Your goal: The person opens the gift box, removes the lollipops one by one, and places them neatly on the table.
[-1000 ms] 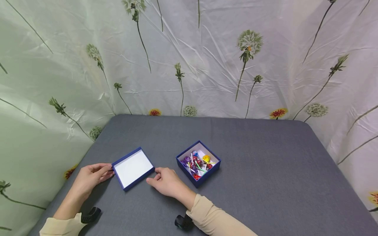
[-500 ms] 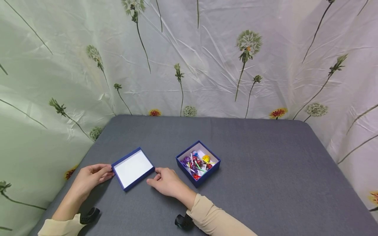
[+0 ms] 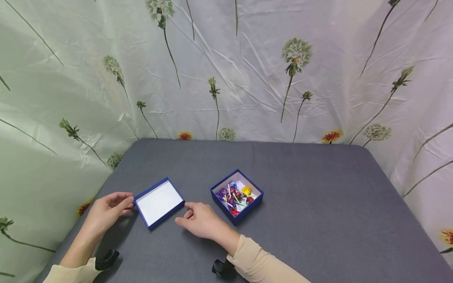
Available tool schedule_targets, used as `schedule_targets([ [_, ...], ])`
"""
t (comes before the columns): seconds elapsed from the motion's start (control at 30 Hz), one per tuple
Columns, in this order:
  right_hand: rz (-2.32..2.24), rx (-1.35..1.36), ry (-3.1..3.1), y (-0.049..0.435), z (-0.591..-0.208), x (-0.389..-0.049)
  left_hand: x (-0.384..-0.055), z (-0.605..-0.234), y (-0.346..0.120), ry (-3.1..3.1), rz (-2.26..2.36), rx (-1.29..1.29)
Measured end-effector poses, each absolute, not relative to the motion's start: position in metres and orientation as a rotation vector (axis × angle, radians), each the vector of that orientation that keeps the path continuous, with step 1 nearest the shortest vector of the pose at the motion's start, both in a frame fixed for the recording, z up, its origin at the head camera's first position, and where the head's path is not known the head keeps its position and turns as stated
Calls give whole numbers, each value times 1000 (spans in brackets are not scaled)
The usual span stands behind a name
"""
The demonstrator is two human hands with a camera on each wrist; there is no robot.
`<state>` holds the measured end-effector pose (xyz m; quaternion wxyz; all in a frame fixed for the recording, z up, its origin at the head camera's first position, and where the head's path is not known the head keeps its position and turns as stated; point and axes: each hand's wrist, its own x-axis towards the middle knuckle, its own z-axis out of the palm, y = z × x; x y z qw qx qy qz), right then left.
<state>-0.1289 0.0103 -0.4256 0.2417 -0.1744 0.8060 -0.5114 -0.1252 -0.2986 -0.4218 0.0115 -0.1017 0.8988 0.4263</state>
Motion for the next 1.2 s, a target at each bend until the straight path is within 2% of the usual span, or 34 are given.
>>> schedule_targets([
  [0.2, -1383, -523, 2231, 20, -413, -122, -123, -408, -283, 2959, 1204, -227],
  [0.57, -1426, -581, 2242, 46, -397, -119, -121, -397, -250, 3047, 1287, 18],
  [1.2, -1541, -583, 2316, 100, -385, -125, -134, -409, -195, 2789, 1533, 353],
])
